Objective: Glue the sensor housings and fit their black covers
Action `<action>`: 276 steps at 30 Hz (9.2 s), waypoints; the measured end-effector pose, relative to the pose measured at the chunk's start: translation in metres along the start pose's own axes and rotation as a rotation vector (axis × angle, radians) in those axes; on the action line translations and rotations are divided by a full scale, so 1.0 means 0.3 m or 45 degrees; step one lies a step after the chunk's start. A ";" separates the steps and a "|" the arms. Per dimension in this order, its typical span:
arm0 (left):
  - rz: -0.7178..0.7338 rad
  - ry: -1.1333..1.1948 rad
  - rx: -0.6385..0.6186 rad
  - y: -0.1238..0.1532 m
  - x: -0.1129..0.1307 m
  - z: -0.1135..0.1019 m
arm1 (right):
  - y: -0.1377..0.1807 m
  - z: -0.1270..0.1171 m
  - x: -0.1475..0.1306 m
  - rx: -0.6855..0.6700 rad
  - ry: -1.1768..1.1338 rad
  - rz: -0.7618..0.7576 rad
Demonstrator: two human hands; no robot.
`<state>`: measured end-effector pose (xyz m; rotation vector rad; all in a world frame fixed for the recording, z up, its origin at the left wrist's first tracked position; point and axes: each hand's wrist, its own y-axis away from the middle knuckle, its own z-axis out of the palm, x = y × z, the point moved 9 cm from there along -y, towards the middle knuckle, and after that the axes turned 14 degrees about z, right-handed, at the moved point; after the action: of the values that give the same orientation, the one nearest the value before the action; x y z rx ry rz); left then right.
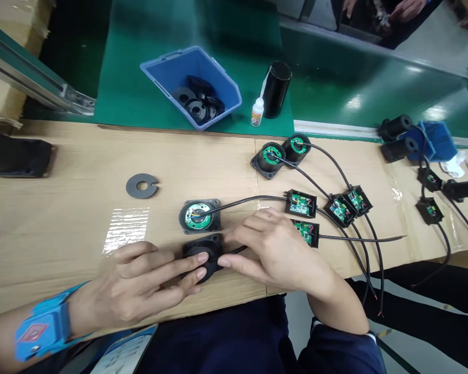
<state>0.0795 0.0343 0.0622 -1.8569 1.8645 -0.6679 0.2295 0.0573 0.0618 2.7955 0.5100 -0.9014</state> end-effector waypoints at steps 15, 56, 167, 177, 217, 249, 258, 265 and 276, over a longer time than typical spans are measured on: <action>-0.048 0.060 -0.020 -0.011 0.009 0.003 | 0.146 0.089 -0.194 0.420 0.373 -0.517; -0.415 0.391 0.029 0.099 -0.191 0.066 | 0.050 0.088 -0.042 -0.222 0.196 -0.070; -0.563 0.228 -0.230 0.032 -0.288 0.063 | 0.010 0.044 -0.103 0.427 0.501 -0.120; -0.686 0.510 -0.170 0.044 -0.308 0.072 | 0.029 0.056 -0.082 0.427 0.587 -0.071; -0.252 0.023 -0.054 0.026 -0.177 0.033 | 0.031 0.084 -0.071 0.345 0.552 -0.107; -0.454 0.105 -0.403 -0.038 -0.164 0.075 | 0.168 0.116 -0.158 0.504 0.403 -0.450; -0.560 0.162 -0.386 -0.018 -0.164 0.079 | 0.233 0.143 -0.175 0.608 0.562 -0.590; -0.600 0.186 -0.422 -0.023 -0.169 0.079 | 0.241 0.139 -0.195 0.503 0.568 -0.527; -0.532 0.082 -0.598 -0.049 -0.172 0.091 | 0.239 0.155 -0.185 0.436 0.524 -0.415</action>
<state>0.1084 0.0850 0.0475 -2.5990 1.7951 -0.4406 0.1888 -0.0361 0.0603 3.2951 0.9765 -0.4895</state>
